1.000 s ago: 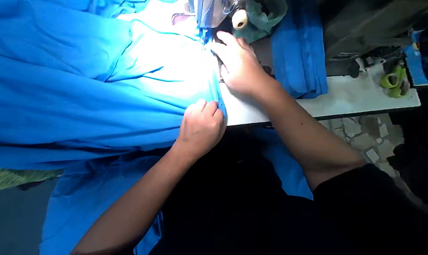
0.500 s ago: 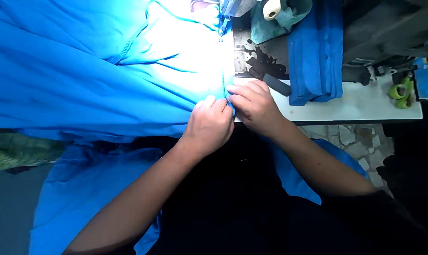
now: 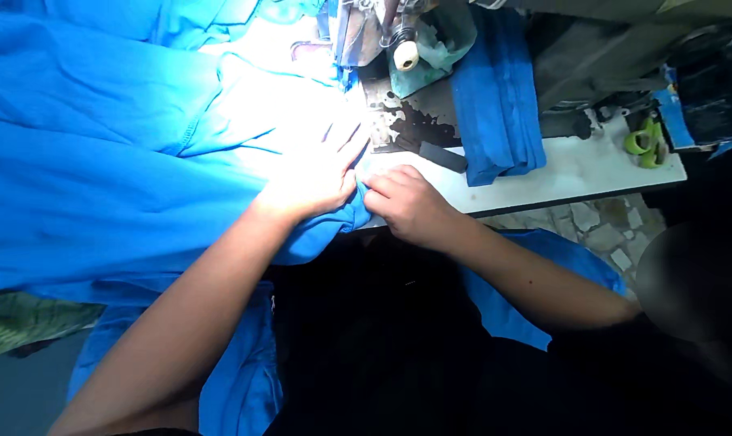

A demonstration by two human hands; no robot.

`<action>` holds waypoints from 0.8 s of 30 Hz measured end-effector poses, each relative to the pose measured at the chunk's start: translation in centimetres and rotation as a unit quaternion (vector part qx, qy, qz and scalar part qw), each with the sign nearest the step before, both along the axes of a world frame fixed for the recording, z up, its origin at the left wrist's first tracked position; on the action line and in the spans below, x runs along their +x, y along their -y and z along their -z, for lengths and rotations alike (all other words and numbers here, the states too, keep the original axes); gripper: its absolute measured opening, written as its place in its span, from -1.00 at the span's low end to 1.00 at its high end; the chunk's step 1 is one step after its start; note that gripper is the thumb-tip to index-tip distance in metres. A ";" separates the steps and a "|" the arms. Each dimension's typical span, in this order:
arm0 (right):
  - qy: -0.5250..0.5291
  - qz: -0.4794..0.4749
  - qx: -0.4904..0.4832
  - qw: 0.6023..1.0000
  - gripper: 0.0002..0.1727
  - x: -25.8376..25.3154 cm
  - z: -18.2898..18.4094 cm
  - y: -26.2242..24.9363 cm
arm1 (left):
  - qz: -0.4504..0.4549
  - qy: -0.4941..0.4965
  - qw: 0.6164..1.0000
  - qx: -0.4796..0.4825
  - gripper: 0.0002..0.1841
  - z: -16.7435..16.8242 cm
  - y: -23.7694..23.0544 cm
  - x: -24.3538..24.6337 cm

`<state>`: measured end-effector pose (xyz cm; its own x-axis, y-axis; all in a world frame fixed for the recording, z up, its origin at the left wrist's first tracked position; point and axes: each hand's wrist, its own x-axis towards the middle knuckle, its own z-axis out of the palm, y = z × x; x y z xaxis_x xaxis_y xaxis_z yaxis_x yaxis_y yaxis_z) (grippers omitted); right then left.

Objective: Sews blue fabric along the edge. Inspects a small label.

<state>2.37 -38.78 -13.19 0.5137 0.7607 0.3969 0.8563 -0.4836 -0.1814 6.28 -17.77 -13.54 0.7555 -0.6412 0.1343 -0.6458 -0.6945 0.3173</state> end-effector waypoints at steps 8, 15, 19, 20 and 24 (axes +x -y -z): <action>-0.003 -0.016 -0.019 1.000 -0.83 0.0 -0.6 -0.6 | 0.031 0.005 0.999 0.012 -0.32 -0.4 -1.1 0.7; -0.012 -0.005 -0.018 1.000 -0.83 -0.1 -0.5 -0.3 | 0.039 0.002 0.999 0.003 -0.33 0.2 -1.4 0.7; -0.013 0.002 -0.015 1.000 -0.83 -0.3 -0.4 -0.4 | 0.029 0.026 0.999 -0.032 -0.36 0.5 -1.3 0.7; -0.010 0.002 -0.017 1.000 -0.83 -0.3 -0.4 -0.5 | 0.026 0.059 0.996 -0.061 -0.41 0.7 -1.4 0.6; -0.006 0.009 -0.024 1.000 -0.82 -0.4 -0.3 -0.6 | 0.028 0.090 0.990 -0.101 -0.50 1.0 -1.7 0.6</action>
